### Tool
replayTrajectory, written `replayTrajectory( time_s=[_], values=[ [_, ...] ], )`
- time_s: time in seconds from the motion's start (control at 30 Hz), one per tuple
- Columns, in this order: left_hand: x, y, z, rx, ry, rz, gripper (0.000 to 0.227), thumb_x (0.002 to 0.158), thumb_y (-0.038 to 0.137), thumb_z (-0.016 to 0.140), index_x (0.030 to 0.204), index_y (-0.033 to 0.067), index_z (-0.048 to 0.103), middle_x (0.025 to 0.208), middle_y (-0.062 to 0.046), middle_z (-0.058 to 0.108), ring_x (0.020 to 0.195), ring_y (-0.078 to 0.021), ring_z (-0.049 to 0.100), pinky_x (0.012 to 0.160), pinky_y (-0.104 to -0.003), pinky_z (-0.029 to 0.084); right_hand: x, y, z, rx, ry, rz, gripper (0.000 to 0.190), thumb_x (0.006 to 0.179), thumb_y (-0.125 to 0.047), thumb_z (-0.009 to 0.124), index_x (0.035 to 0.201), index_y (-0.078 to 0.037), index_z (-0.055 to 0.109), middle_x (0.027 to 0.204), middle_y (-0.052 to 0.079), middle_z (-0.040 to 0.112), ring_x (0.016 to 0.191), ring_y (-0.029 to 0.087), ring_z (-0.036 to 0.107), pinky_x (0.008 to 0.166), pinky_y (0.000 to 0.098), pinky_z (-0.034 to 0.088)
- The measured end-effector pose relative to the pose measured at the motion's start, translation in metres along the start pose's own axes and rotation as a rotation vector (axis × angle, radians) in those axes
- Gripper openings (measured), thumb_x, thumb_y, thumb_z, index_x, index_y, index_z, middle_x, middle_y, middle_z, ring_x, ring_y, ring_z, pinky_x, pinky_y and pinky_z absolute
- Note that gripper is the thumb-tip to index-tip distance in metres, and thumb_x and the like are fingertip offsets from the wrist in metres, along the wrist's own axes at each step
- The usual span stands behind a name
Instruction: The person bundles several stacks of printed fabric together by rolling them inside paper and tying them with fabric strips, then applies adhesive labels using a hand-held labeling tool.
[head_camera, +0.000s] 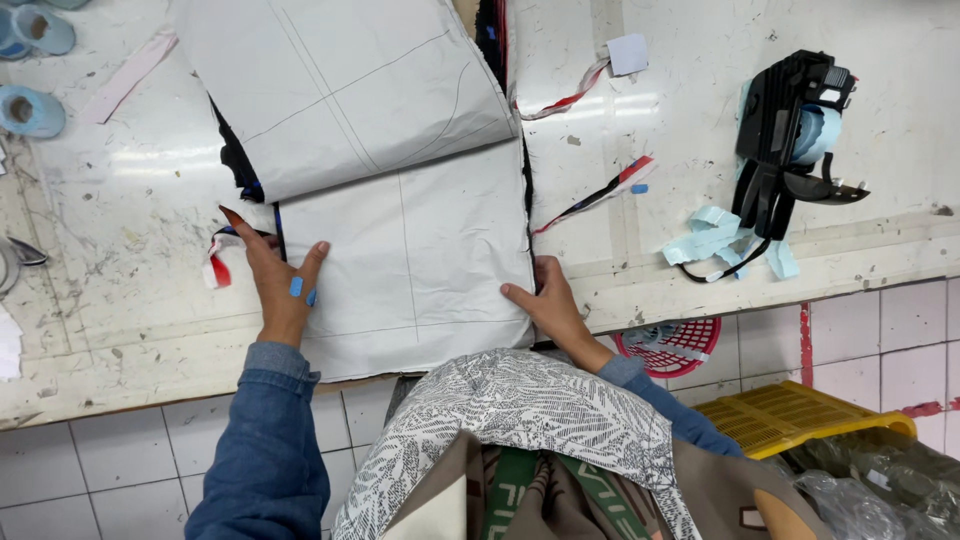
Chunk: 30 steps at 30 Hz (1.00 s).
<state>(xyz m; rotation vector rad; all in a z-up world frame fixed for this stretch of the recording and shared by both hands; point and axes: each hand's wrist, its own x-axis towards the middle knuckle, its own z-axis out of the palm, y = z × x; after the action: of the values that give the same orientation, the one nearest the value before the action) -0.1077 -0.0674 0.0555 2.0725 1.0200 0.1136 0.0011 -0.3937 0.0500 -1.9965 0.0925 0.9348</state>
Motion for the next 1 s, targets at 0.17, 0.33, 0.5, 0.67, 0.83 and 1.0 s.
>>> replayTrajectory(
  time_s=[0.17, 0.33, 0.5, 0.67, 0.83, 1.0],
  values=[
    [-0.008, 0.011, 0.010, 0.367, 0.207, 0.366, 0.091, 0.078, 0.009, 0.082, 0.141, -0.0094, 0.019, 0.134, -0.029, 0.022, 0.120, -0.0462, 0.039, 0.100, -0.061, 0.031, -0.017, 0.002, 0.003, 0.326, 0.062, 0.055, 0.070, 0.073, -0.024, 0.084, 0.124, 0.003, 0.045, 0.097, 0.013, 0.064, 0.092, 0.020, 0.060, 0.082, 0.0318, 0.050],
    [0.039, 0.080, 0.043, 0.494, 0.136, 0.779, 0.101, 0.070, 0.010, 0.087, 0.145, 0.0011, 0.020, 0.143, -0.020, 0.028, 0.135, -0.0438, 0.021, 0.108, -0.061, 0.017, -0.033, 0.006, 0.019, 0.309, 0.118, 0.065, 0.079, 0.070, -0.028, 0.079, 0.131, -0.001, 0.037, 0.119, 0.013, 0.054, 0.108, 0.020, 0.053, 0.089, 0.0319, 0.047],
    [0.088, 0.114, 0.068, 0.719, -0.018, 0.955, 0.110, 0.069, 0.016, 0.086, 0.150, 0.0094, 0.013, 0.153, -0.016, 0.030, 0.138, -0.0441, 0.014, 0.100, -0.075, 0.011, -0.046, -0.013, 0.017, 0.243, 0.122, 0.075, 0.077, 0.066, -0.027, 0.076, 0.130, -0.005, 0.041, 0.125, 0.009, 0.057, 0.112, 0.018, 0.054, 0.093, 0.0291, 0.047],
    [0.125, 0.108, 0.076, 0.740, -0.038, 1.103, 0.101, 0.072, 0.047, 0.077, 0.153, 0.0167, 0.023, 0.154, -0.014, 0.024, 0.137, -0.0430, 0.026, 0.086, -0.086, 0.017, -0.025, 0.042, 0.017, 0.211, 0.105, 0.077, 0.043, 0.071, -0.024, 0.077, 0.106, -0.006, 0.059, 0.103, 0.008, 0.068, 0.093, 0.015, 0.061, 0.073, 0.0253, 0.049],
    [0.148, 0.113, 0.077, 0.763, -0.138, 1.032, 0.101, 0.077, 0.055, 0.065, 0.152, 0.0107, 0.013, 0.155, -0.012, 0.023, 0.139, -0.0429, 0.023, 0.093, -0.081, 0.014, -0.020, 0.027, -0.002, -0.058, 0.079, 0.045, 0.060, 0.072, -0.036, 0.072, 0.124, -0.010, 0.057, 0.115, 0.007, 0.059, 0.101, 0.016, 0.059, 0.088, 0.0280, 0.048],
    [0.069, 0.109, 0.081, 0.709, -0.205, 0.851, 0.105, 0.086, 0.041, 0.076, 0.152, 0.0141, -0.002, 0.159, -0.012, 0.000, 0.145, -0.0405, 0.003, 0.108, -0.071, 0.007, 0.016, -0.020, -0.022, 0.006, 0.258, -0.124, 0.068, 0.074, -0.029, 0.071, 0.133, -0.006, 0.047, 0.128, 0.009, 0.052, 0.113, 0.017, 0.055, 0.091, 0.0289, 0.048]
  ],
)
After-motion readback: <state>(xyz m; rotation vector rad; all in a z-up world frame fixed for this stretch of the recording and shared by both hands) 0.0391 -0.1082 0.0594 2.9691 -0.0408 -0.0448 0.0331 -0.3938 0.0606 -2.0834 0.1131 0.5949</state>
